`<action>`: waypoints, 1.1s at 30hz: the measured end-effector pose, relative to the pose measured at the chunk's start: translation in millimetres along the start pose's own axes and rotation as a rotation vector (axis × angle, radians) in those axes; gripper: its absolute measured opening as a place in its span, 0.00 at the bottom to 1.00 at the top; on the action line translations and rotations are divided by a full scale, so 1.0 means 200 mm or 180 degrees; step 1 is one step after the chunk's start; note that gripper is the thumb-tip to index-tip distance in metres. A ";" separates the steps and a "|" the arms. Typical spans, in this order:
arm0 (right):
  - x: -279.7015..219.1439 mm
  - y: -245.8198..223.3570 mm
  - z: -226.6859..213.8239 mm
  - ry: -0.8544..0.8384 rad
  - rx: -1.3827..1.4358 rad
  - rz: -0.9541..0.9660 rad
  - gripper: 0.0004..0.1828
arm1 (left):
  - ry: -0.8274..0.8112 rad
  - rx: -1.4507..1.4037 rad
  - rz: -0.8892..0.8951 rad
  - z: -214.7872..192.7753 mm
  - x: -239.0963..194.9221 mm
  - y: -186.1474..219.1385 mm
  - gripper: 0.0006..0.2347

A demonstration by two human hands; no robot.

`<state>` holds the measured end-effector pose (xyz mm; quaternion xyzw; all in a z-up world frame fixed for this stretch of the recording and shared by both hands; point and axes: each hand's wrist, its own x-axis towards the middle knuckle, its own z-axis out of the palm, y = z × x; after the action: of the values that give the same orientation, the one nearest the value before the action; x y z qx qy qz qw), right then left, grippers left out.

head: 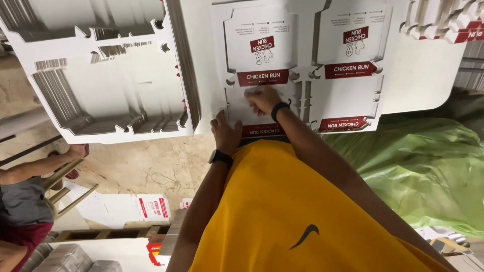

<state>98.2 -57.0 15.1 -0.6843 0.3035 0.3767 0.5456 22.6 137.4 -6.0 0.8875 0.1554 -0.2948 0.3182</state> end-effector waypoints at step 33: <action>-0.25 -0.34 0.13 -0.0780 -0.1918 0.0492 0.15 | 0.1041 0.0167 -0.0233 0.11 -0.16 -0.04 0.10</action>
<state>124.0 -17.1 89.6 -0.7394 0.1616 0.5693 0.3210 -15.0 126.2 -3.6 0.9254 0.2296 -0.1618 0.2545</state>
